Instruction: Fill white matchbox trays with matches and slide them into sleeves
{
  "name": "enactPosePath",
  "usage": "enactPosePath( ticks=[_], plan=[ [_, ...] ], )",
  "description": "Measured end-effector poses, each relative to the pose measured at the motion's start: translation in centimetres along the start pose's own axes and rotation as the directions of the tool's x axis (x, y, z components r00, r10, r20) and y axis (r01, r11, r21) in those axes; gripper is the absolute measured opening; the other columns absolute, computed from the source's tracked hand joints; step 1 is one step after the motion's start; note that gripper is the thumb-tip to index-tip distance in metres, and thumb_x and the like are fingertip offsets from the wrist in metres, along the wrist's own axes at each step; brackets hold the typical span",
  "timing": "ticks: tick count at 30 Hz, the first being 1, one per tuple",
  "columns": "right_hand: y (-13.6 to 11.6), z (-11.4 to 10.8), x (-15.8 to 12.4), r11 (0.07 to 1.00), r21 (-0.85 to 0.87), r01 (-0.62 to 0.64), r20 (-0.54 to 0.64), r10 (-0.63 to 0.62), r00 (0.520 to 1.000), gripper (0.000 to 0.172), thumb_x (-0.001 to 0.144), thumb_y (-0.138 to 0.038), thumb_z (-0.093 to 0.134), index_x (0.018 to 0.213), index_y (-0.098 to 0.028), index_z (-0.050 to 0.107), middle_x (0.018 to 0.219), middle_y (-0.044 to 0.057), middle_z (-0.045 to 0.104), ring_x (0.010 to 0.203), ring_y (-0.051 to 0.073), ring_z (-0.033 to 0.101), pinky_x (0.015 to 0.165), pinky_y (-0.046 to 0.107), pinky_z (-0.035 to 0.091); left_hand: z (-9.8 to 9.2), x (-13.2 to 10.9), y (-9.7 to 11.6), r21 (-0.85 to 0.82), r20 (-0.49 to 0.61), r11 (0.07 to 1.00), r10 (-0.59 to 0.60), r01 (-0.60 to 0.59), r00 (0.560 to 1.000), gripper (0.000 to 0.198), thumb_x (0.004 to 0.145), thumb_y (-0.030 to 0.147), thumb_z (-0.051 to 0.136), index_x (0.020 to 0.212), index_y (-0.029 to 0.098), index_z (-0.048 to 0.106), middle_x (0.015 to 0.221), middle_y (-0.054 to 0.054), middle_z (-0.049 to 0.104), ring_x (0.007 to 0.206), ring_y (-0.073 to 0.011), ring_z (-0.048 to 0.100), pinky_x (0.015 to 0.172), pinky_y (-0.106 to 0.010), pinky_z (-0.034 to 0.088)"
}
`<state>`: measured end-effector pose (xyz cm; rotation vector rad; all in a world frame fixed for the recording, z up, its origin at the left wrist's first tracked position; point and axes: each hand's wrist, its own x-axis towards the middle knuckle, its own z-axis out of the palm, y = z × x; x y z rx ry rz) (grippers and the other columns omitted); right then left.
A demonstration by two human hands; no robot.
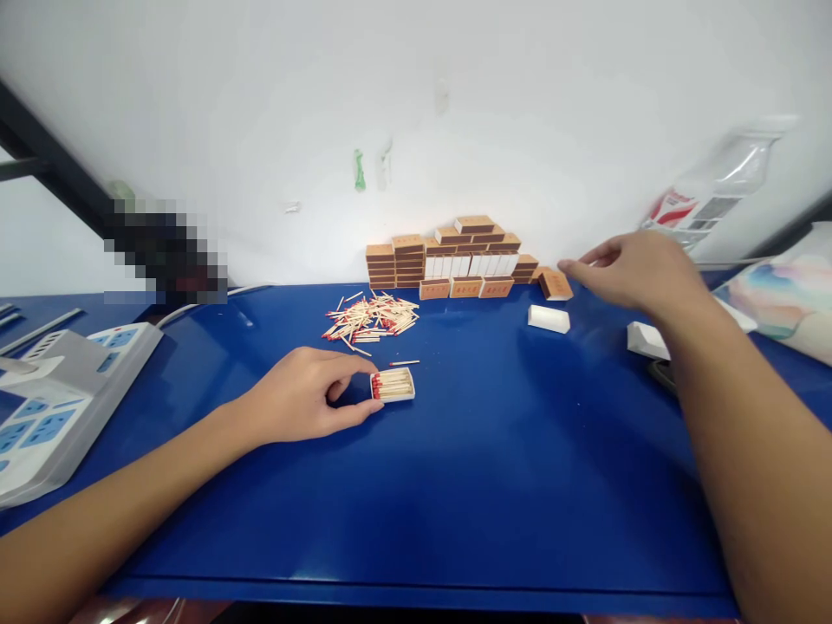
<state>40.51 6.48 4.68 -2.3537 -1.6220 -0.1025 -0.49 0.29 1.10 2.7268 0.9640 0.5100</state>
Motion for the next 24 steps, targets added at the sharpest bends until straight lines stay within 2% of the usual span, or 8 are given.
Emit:
enactPosePath(
  ticks=[3, 6, 11, 14, 15, 17, 20, 24],
  plan=[
    [0.9, 1.8, 0.9, 0.999, -0.043, -0.016, 0.181, 0.024, 0.983, 0.064, 0.084, -0.067, 0.06, 0.097, -0.007, 0.077, 0.096, 0.025, 0.072, 0.077, 0.027, 0.059, 0.07, 0.041, 0.04, 0.2, 0.0, -0.3, -0.006, -0.026, 1.0, -0.004, 0.003, 1.0, 0.03, 0.091, 0.043, 0.067, 0.11, 0.021, 0.073, 0.066, 0.005, 0.064, 0.057, -0.0108, 0.058, 0.056, -0.025, 0.041],
    [0.7, 3.1, 0.9, 0.996, -0.086, 0.001, 0.241, 0.019, 0.97, 0.062, 0.083, -0.066, 0.06, 0.092, -0.007, 0.077, 0.092, 0.026, 0.071, 0.075, 0.027, 0.059, 0.066, 0.04, 0.038, 0.2, 0.1, -0.8, 0.01, -0.085, 1.0, -0.018, 0.019, 0.996, 0.028, 0.091, 0.042, 0.066, 0.109, 0.021, 0.073, 0.071, 0.004, 0.067, 0.059, -0.0104, 0.059, 0.06, -0.025, 0.044],
    [-0.4, 0.9, -0.2, 0.992, -0.116, -0.048, 0.066, 0.056, 0.996, 0.063, 0.084, -0.061, 0.064, 0.109, -0.004, 0.074, 0.101, 0.028, 0.071, 0.089, 0.032, 0.063, 0.068, 0.041, 0.036, -0.3, 0.3, -1.4, -0.028, -0.168, 0.996, -0.089, 0.086, 0.982, 0.031, 0.089, 0.043, 0.069, 0.111, 0.021, 0.074, 0.082, 0.002, 0.074, 0.059, -0.0099, 0.06, 0.061, -0.025, 0.047],
    [-2.3, -1.3, -2.2, 0.985, 0.098, 0.145, 0.052, -0.15, 0.987, 0.057, 0.083, -0.061, 0.069, 0.115, -0.013, 0.071, 0.096, 0.018, 0.074, 0.084, 0.027, 0.065, 0.07, 0.038, 0.04, -0.5, 0.4, -1.6, -0.066, -0.182, 0.991, -0.125, 0.114, 0.975, 0.029, 0.089, 0.04, 0.069, 0.111, 0.022, 0.075, 0.086, 0.001, 0.076, 0.061, -0.0097, 0.061, 0.062, -0.024, 0.049],
    [-3.2, -1.8, -3.1, 0.947, 0.193, 0.259, 0.097, -0.281, 0.955, 0.054, 0.082, -0.059, 0.072, 0.115, -0.017, 0.071, 0.095, 0.013, 0.074, 0.083, 0.025, 0.065, 0.072, 0.036, 0.042, -0.5, 0.3, -1.7, -0.075, -0.185, 0.99, -0.132, 0.12, 0.974, 0.028, 0.089, 0.039, 0.069, 0.111, 0.022, 0.075, 0.087, 0.001, 0.076, 0.062, -0.0099, 0.062, 0.062, -0.024, 0.05],
    [-5.2, -2.0, -5.2, 0.83, 0.343, 0.439, 0.183, -0.518, 0.836, 0.052, 0.083, -0.06, 0.072, 0.116, -0.02, 0.071, 0.092, 0.01, 0.073, 0.079, 0.023, 0.064, 0.071, 0.034, 0.045, -0.5, 0.3, -1.8, -0.083, -0.189, 0.988, -0.144, 0.131, 0.971, 0.031, 0.09, 0.04, 0.069, 0.114, 0.022, 0.075, 0.084, 0.0, 0.076, 0.064, -0.0109, 0.065, 0.061, -0.023, 0.05],
    [-8.0, -1.2, -8.1, 0.705, 0.387, 0.594, 0.192, -0.692, 0.696, 0.045, 0.084, -0.053, 0.071, 0.115, -0.02, 0.069, 0.082, 0.006, 0.07, 0.07, 0.021, 0.062, 0.064, 0.034, 0.045, -0.3, 0.1, -2.0, -0.072, -0.187, 0.988, -0.147, 0.136, 0.971, 0.036, 0.09, 0.043, 0.07, 0.119, 0.023, 0.074, 0.08, 0.001, 0.075, 0.065, -0.012, 0.067, 0.059, -0.022, 0.05],
    [-9.6, 0.0, -9.8, 0.64, 0.395, 0.659, 0.141, -0.752, 0.644, 0.04, 0.085, -0.048, 0.071, 0.115, -0.022, 0.071, 0.077, 0.004, 0.067, 0.064, 0.02, 0.06, 0.057, 0.032, 0.042, -0.1, 0.1, -2.1, -0.065, -0.181, 0.992, -0.122, 0.112, 0.976, 0.04, 0.09, 0.044, 0.07, 0.125, 0.025, 0.072, 0.088, 0.0, 0.077, 0.067, -0.0123, 0.068, 0.06, -0.022, 0.052]
  ],
)
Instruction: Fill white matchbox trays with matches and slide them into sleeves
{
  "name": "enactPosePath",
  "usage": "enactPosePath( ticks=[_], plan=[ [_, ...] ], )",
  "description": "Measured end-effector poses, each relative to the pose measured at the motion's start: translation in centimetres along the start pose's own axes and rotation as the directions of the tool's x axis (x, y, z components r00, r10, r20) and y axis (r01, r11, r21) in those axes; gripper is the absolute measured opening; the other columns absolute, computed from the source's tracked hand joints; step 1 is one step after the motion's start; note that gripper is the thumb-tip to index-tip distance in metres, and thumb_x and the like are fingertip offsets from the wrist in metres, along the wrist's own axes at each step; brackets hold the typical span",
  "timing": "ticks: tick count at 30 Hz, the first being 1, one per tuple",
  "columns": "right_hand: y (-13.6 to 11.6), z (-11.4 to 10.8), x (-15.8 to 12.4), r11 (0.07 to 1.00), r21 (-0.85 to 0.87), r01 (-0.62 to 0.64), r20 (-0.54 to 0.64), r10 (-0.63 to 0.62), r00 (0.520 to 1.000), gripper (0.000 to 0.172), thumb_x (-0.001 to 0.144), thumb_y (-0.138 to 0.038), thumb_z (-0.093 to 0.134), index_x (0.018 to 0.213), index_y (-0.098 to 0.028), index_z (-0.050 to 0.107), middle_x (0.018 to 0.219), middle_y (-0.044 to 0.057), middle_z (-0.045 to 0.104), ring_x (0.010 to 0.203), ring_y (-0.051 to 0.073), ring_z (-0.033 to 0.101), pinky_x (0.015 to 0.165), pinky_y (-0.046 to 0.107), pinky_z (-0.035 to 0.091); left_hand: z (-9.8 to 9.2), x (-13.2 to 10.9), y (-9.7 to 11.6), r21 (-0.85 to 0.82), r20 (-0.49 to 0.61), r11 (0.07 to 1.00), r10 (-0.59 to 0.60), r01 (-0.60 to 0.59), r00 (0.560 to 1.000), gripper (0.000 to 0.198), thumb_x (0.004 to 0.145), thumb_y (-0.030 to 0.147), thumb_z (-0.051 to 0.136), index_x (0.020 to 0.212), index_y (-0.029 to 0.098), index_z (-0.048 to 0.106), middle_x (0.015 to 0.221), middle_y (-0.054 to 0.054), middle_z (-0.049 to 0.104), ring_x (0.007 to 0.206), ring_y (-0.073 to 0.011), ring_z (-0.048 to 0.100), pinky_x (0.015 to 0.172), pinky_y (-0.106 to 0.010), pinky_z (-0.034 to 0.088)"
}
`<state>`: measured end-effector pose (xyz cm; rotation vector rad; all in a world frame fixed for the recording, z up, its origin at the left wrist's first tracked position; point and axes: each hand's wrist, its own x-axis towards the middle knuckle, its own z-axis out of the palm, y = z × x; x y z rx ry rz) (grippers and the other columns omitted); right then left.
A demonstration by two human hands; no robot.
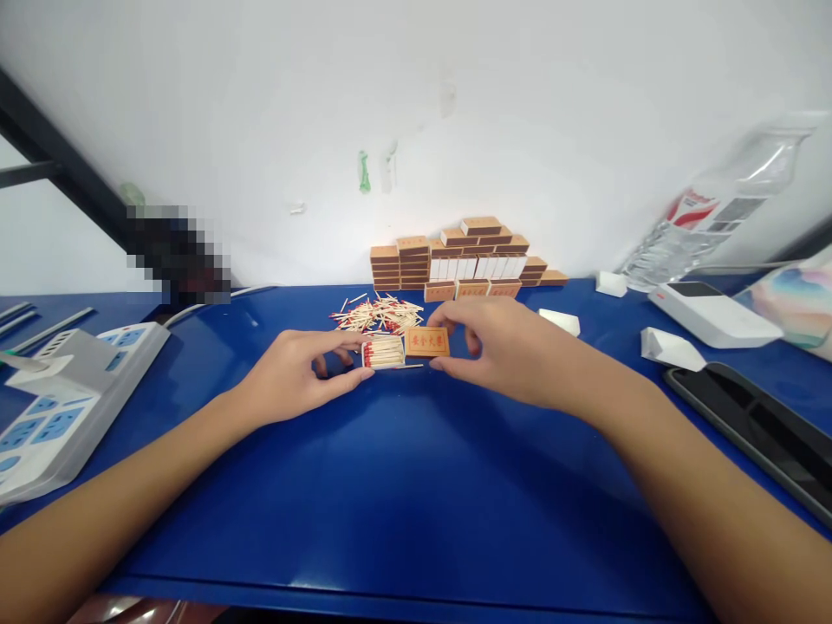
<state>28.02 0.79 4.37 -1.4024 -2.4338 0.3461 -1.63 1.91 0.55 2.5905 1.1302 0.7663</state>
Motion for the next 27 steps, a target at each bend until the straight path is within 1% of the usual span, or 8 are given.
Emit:
enactPosePath(
  ticks=[7, 12, 16, 21, 25, 27],
  plan=[
    [0.5, 0.0, 0.0, 0.996, 0.019, 0.084, 0.003, -0.084, 0.996, 0.04, 0.086, -0.052, 0.07, 0.115, -0.025, 0.073, 0.083, 0.005, 0.071, 0.067, 0.021, 0.061, 0.061, 0.034, 0.044, 0.1, 0.0, -0.1, -0.001, 0.001, 1.0, 0.022, -0.022, 1.0, 0.041, 0.091, 0.043, 0.07, 0.128, 0.024, 0.071, 0.09, -0.001, 0.078, 0.068, -0.0129, 0.07, 0.061, -0.023, 0.055],
    [0.7, 0.3, 0.2, 0.995, 0.04, 0.096, -0.01, -0.095, 0.995, 0.043, 0.086, -0.051, 0.072, 0.117, -0.023, 0.074, 0.084, 0.006, 0.072, 0.069, 0.021, 0.062, 0.062, 0.034, 0.043, 0.2, 0.0, 0.1, 0.0, -0.003, 0.999, 0.043, -0.043, 0.999, 0.04, 0.091, 0.043, 0.071, 0.126, 0.023, 0.072, 0.088, -0.001, 0.078, 0.068, -0.0128, 0.07, 0.061, -0.023, 0.054],
    [0.8, 0.3, 0.3, 0.993, 0.062, 0.099, -0.014, -0.098, 0.995, 0.043, 0.085, -0.055, 0.073, 0.116, -0.025, 0.075, 0.082, 0.005, 0.072, 0.067, 0.021, 0.06, 0.061, 0.033, 0.043, -0.1, 0.1, 0.1, -0.034, -0.024, 0.998, 0.043, -0.044, 0.999, 0.037, 0.092, 0.042, 0.071, 0.124, 0.022, 0.072, 0.09, -0.001, 0.079, 0.069, -0.0127, 0.071, 0.06, -0.022, 0.055],
    [1.2, 0.3, 0.4, 0.988, 0.142, 0.067, -0.003, -0.067, 0.998, 0.053, 0.084, -0.064, 0.071, 0.123, -0.028, 0.075, 0.097, 0.006, 0.076, 0.069, 0.019, 0.06, 0.06, 0.032, 0.044, -0.6, 0.5, 0.2, -0.145, -0.054, 0.989, 0.019, -0.027, 0.998, 0.035, 0.091, 0.041, 0.074, 0.117, 0.019, 0.074, 0.096, -0.003, 0.08, 0.072, -0.0124, 0.073, 0.061, -0.021, 0.058],
    [1.5, 0.5, 0.6, 0.979, 0.203, -0.005, 0.008, 0.004, 1.0, 0.063, 0.079, -0.069, 0.073, 0.125, -0.027, 0.075, 0.088, 0.005, 0.073, 0.068, 0.02, 0.058, 0.06, 0.033, 0.044, -0.7, 0.7, 0.3, -0.217, -0.061, 0.976, -0.022, 0.008, 0.998, 0.034, 0.09, 0.041, 0.075, 0.115, 0.018, 0.074, 0.106, -0.004, 0.08, 0.081, -0.0146, 0.076, 0.062, -0.02, 0.058],
    [1.4, 0.6, 0.6, 0.974, 0.225, 0.0, -0.014, 0.003, 1.0, 0.064, 0.078, -0.069, 0.074, 0.126, -0.027, 0.075, 0.087, 0.005, 0.072, 0.069, 0.02, 0.057, 0.06, 0.034, 0.043, -0.7, 0.7, 0.3, -0.23, -0.065, 0.973, -0.031, 0.015, 0.997, 0.036, 0.089, 0.042, 0.076, 0.116, 0.018, 0.074, 0.111, -0.005, 0.079, 0.085, -0.0156, 0.077, 0.062, -0.02, 0.058]
  ],
)
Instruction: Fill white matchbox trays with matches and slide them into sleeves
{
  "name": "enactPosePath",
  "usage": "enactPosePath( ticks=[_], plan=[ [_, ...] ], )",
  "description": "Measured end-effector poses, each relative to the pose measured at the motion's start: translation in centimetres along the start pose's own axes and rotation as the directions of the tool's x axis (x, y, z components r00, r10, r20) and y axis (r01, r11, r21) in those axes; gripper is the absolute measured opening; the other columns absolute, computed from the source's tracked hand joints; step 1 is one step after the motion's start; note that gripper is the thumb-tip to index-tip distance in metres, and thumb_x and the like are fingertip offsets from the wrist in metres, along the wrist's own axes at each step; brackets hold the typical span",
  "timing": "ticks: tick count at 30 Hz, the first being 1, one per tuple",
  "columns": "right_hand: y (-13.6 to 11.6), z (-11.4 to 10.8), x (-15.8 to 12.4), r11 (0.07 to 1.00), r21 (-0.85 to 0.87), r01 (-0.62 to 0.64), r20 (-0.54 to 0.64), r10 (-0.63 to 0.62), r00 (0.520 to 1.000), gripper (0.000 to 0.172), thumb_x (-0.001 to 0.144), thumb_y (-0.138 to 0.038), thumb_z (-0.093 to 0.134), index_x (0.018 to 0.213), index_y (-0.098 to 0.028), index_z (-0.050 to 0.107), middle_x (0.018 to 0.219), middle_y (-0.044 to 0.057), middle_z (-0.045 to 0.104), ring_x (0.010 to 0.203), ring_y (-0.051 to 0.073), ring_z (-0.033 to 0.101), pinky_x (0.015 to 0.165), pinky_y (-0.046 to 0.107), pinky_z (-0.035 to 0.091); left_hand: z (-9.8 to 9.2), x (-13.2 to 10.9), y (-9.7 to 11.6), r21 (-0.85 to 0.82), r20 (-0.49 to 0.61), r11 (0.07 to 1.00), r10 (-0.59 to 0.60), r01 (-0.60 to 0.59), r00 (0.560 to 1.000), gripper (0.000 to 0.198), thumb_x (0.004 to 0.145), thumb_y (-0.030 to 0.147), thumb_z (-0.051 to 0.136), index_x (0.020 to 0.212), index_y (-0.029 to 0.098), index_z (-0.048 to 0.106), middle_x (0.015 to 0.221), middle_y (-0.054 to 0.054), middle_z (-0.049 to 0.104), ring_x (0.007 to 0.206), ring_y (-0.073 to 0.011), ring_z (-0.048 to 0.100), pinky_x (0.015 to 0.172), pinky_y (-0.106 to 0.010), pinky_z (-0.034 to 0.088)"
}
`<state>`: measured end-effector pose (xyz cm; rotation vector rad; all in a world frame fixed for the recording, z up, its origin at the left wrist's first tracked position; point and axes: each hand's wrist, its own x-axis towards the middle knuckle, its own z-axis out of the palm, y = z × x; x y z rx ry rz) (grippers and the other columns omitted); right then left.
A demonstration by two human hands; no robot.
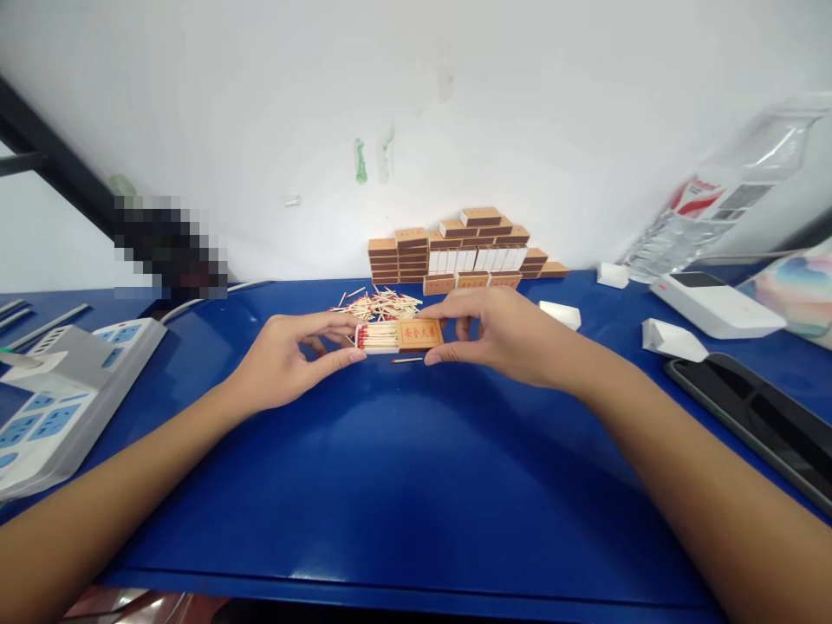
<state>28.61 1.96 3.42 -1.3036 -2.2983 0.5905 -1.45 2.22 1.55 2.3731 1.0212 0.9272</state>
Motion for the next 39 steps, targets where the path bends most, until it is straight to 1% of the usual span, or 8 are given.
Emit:
enactPosePath(
  ticks=[10, 15, 20, 25, 29, 33, 36, 39],
  plan=[
    [-0.9, -0.3, -0.4, 0.998, 0.017, 0.06, -0.01, -0.059, 0.998, 0.057, 0.083, -0.065, 0.073, 0.131, -0.033, 0.073, 0.099, 0.006, 0.072, 0.075, 0.021, 0.058, 0.062, 0.034, 0.046, 0.0, -0.1, 0.0, -0.049, -0.006, 0.998, -0.026, 0.026, 1.0, 0.035, 0.085, 0.038, 0.082, 0.114, 0.02, 0.076, 0.101, -0.003, 0.081, 0.084, -0.0156, 0.076, 0.064, -0.021, 0.058],
    [-0.3, 0.3, 0.0, 0.976, 0.217, 0.004, 0.068, -0.019, 0.998, 0.061, 0.084, -0.059, 0.075, 0.138, -0.031, 0.068, 0.112, 0.005, 0.074, 0.07, 0.016, 0.061, 0.056, 0.03, 0.049, 0.0, -0.1, 0.0, -0.108, -0.011, 0.99, -0.094, 0.092, 0.996, 0.037, 0.082, 0.042, 0.083, 0.112, 0.021, 0.077, 0.1, -0.004, 0.081, 0.086, -0.0175, 0.077, 0.064, -0.022, 0.058],
    [-0.6, 0.6, 0.2, 0.868, 0.488, -0.091, 0.158, 0.014, 0.987, 0.068, 0.084, -0.049, 0.078, 0.146, -0.025, 0.061, 0.088, 0.004, 0.075, 0.063, 0.015, 0.064, 0.056, 0.03, 0.056, 0.1, 0.0, 0.0, -0.149, -0.014, 0.98, -0.135, 0.132, 0.991, 0.036, 0.084, 0.041, 0.081, 0.113, 0.021, 0.076, 0.102, -0.004, 0.08, 0.087, -0.018, 0.077, 0.066, -0.023, 0.058],
    [-2.3, 2.2, 0.2, 0.699, 0.713, -0.058, 0.065, 0.016, 0.998, 0.052, 0.096, -0.049, 0.067, 0.14, -0.023, 0.06, 0.112, 0.01, 0.073, 0.089, 0.02, 0.071, 0.071, 0.034, 0.063, 0.2, 0.1, 0.2, -0.183, -0.047, 0.972, -0.157, 0.146, 0.986, 0.037, 0.084, 0.039, 0.082, 0.114, 0.02, 0.075, 0.108, -0.006, 0.08, 0.091, -0.0189, 0.077, 0.065, -0.023, 0.058],
    [-4.4, 5.0, -0.2, 0.544, 0.838, -0.039, -0.037, 0.129, 0.991, 0.048, 0.102, -0.058, 0.05, 0.138, -0.026, 0.055, 0.123, 0.01, 0.068, 0.096, 0.021, 0.07, 0.074, 0.037, 0.064, 1.1, -0.4, 0.7, -0.204, -0.067, 0.975, -0.106, 0.09, 0.992, 0.033, 0.084, 0.04, 0.083, 0.111, 0.021, 0.076, 0.107, -0.004, 0.08, 0.091, -0.0182, 0.077, 0.065, -0.022, 0.057],
    [-5.6, 7.0, -0.5, 0.471, 0.878, -0.088, 0.024, 0.14, 0.99, 0.055, 0.103, -0.062, 0.044, 0.145, -0.029, 0.049, 0.134, 0.011, 0.063, 0.101, 0.023, 0.068, 0.079, 0.039, 0.063, 1.9, -0.9, 1.1, -0.241, -0.057, 0.97, -0.056, 0.041, 0.997, 0.043, 0.08, 0.037, 0.087, 0.118, 0.022, 0.073, 0.1, -0.002, 0.081, 0.08, -0.0152, 0.076, 0.067, -0.023, 0.059],
    [-5.6, 7.4, -0.9, 0.468, 0.877, -0.111, 0.07, 0.106, 0.992, 0.059, 0.102, -0.066, 0.041, 0.147, -0.029, 0.049, 0.133, 0.011, 0.064, 0.099, 0.022, 0.067, 0.081, 0.04, 0.062, 1.9, -1.1, 1.1, -0.232, -0.059, 0.973, -0.007, -0.007, 0.998, 0.058, 0.075, 0.037, 0.09, 0.127, 0.022, 0.069, 0.089, 0.0, 0.08, 0.066, -0.0114, 0.071, 0.066, -0.022, 0.058],
    [-5.6, 7.4, -1.1, 0.529, 0.834, -0.155, 0.11, 0.116, 0.987, 0.064, 0.101, -0.069, 0.04, 0.15, -0.029, 0.048, 0.128, 0.01, 0.066, 0.099, 0.022, 0.068, 0.089, 0.041, 0.06, 1.9, -1.2, 1.2, -0.134, -0.038, 0.984, 0.113, -0.117, 0.993, 0.049, 0.071, 0.04, 0.092, 0.113, 0.021, 0.074, 0.082, 0.002, 0.078, 0.062, -0.0104, 0.068, 0.063, -0.022, 0.056]
  ],
)
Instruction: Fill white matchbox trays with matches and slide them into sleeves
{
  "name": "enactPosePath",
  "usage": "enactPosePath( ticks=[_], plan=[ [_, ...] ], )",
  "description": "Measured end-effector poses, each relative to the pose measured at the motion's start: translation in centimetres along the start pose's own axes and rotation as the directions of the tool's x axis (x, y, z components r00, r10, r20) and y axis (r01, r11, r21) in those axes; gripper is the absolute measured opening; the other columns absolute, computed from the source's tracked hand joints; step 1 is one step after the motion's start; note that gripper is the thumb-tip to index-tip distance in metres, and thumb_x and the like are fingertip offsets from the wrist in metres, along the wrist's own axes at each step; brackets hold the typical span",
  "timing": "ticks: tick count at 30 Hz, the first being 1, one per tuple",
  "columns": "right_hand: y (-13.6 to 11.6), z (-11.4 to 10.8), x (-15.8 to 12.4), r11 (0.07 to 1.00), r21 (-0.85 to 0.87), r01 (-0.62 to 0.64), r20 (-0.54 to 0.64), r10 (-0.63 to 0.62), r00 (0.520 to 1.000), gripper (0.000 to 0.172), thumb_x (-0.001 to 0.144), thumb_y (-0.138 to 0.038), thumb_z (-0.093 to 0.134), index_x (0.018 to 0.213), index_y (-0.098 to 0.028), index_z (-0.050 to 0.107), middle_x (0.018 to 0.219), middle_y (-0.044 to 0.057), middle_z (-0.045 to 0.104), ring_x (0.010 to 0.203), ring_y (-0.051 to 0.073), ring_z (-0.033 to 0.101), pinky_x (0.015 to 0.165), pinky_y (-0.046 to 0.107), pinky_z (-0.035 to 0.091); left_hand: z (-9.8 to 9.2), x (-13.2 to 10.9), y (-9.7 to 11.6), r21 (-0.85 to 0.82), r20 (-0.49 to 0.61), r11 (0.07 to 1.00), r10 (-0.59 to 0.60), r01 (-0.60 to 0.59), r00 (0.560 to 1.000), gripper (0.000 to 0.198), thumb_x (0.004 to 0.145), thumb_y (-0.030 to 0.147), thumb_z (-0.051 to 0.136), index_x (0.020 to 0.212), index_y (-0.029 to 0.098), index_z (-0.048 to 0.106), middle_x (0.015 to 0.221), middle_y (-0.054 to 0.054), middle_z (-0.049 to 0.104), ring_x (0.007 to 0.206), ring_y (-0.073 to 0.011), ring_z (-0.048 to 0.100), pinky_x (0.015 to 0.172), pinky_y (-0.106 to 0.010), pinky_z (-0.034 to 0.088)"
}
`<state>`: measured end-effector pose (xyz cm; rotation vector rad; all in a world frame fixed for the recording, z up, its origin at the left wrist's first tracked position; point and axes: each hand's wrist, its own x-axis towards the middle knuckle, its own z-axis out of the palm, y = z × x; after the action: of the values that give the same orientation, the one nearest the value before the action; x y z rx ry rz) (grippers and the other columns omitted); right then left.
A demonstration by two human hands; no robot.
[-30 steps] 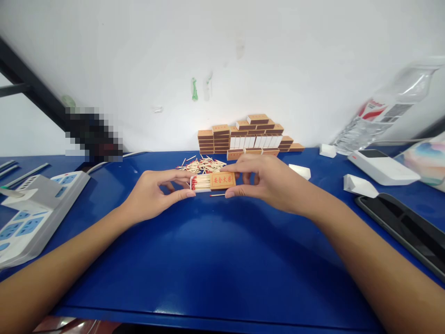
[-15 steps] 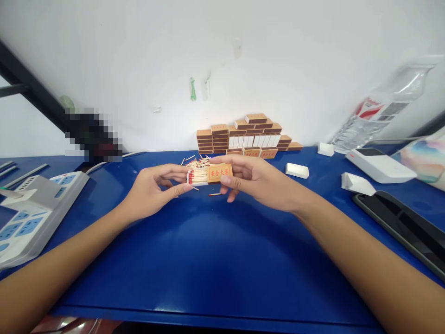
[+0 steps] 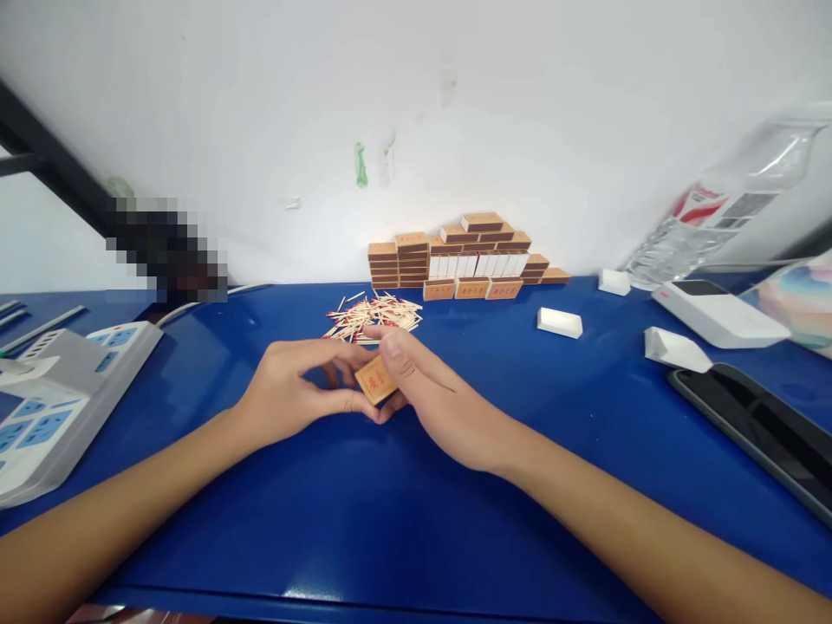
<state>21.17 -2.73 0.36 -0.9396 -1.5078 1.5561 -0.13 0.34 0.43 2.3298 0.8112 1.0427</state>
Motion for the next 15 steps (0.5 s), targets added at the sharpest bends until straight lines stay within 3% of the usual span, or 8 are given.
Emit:
enactPosePath(
  ticks=[3, 6, 10, 12, 14, 15],
  plan=[
    [0.0, -0.3, 0.2, 0.999, -0.045, -0.019, -0.028, 0.018, 0.999, 0.07, 0.1, -0.071, 0.039, 0.157, -0.03, 0.039, 0.128, 0.011, 0.066, 0.099, 0.022, 0.068, 0.089, 0.041, 0.06, -0.1, 0.0, 0.2, 0.078, 0.009, 0.994, 0.07, -0.071, 0.997, 0.048, 0.075, 0.041, 0.089, 0.116, 0.02, 0.074, 0.078, 0.002, 0.076, 0.061, -0.0103, 0.066, 0.063, -0.023, 0.056],
    [0.4, -1.6, 0.9, 0.997, -0.076, 0.023, -0.107, -0.032, 0.994, 0.071, 0.101, -0.07, 0.036, 0.157, -0.026, 0.037, 0.131, 0.014, 0.062, 0.1, 0.023, 0.068, 0.074, 0.037, 0.063, -0.8, 0.8, 0.0, 0.12, -0.062, 0.993, -0.012, 0.019, 0.998, 0.039, 0.081, 0.035, 0.085, 0.115, 0.02, 0.074, 0.079, 0.002, 0.076, 0.06, -0.0097, 0.066, 0.059, -0.021, 0.055],
    [-0.3, -3.6, 1.8, 0.92, -0.386, 0.067, -0.248, -0.174, 0.953, 0.057, 0.102, -0.063, 0.045, 0.139, -0.022, 0.056, 0.116, 0.012, 0.068, 0.089, 0.021, 0.067, 0.064, 0.032, 0.057, -2.9, 4.3, -1.9, 0.151, -0.167, 0.975, -0.134, 0.16, 0.977, 0.038, 0.084, 0.037, 0.08, 0.117, 0.02, 0.071, 0.099, -0.003, 0.079, 0.073, -0.013, 0.073, 0.065, -0.023, 0.058],
    [-1.7, -3.5, 1.3, 0.877, -0.465, 0.125, -0.196, -0.239, 0.951, 0.045, 0.103, -0.058, 0.049, 0.118, -0.02, 0.069, 0.1, 0.009, 0.071, 0.08, 0.019, 0.065, 0.062, 0.031, 0.054, -3.9, 6.9, -3.4, 0.235, -0.197, 0.961, -0.1, 0.146, 0.975, 0.038, 0.085, 0.038, 0.079, 0.117, 0.019, 0.07, 0.108, -0.005, 0.079, 0.078, -0.014, 0.073, 0.07, -0.026, 0.059],
    [-3.5, -2.5, -0.1, 0.907, -0.362, 0.216, -0.107, -0.271, 0.957, 0.04, 0.104, -0.052, 0.049, 0.104, -0.022, 0.074, 0.093, 0.007, 0.072, 0.077, 0.019, 0.065, 0.06, 0.031, 0.053, -4.3, 9.3, -5.1, 0.272, -0.222, 0.952, -0.083, 0.143, 0.972, 0.034, 0.089, 0.038, 0.075, 0.117, 0.019, 0.069, 0.111, -0.006, 0.078, 0.083, -0.0155, 0.073, 0.074, -0.029, 0.059],
    [-4.3, -1.9, -1.3, 0.926, -0.264, 0.27, -0.077, -0.299, 0.951, 0.039, 0.105, -0.051, 0.047, 0.107, -0.024, 0.075, 0.097, 0.007, 0.073, 0.078, 0.019, 0.066, 0.06, 0.031, 0.054, -4.3, 10.4, -5.9, 0.309, -0.222, 0.94, -0.074, 0.142, 0.972, 0.033, 0.09, 0.036, 0.073, 0.117, 0.019, 0.069, 0.111, -0.006, 0.078, 0.084, -0.0162, 0.073, 0.076, -0.03, 0.058]
  ],
)
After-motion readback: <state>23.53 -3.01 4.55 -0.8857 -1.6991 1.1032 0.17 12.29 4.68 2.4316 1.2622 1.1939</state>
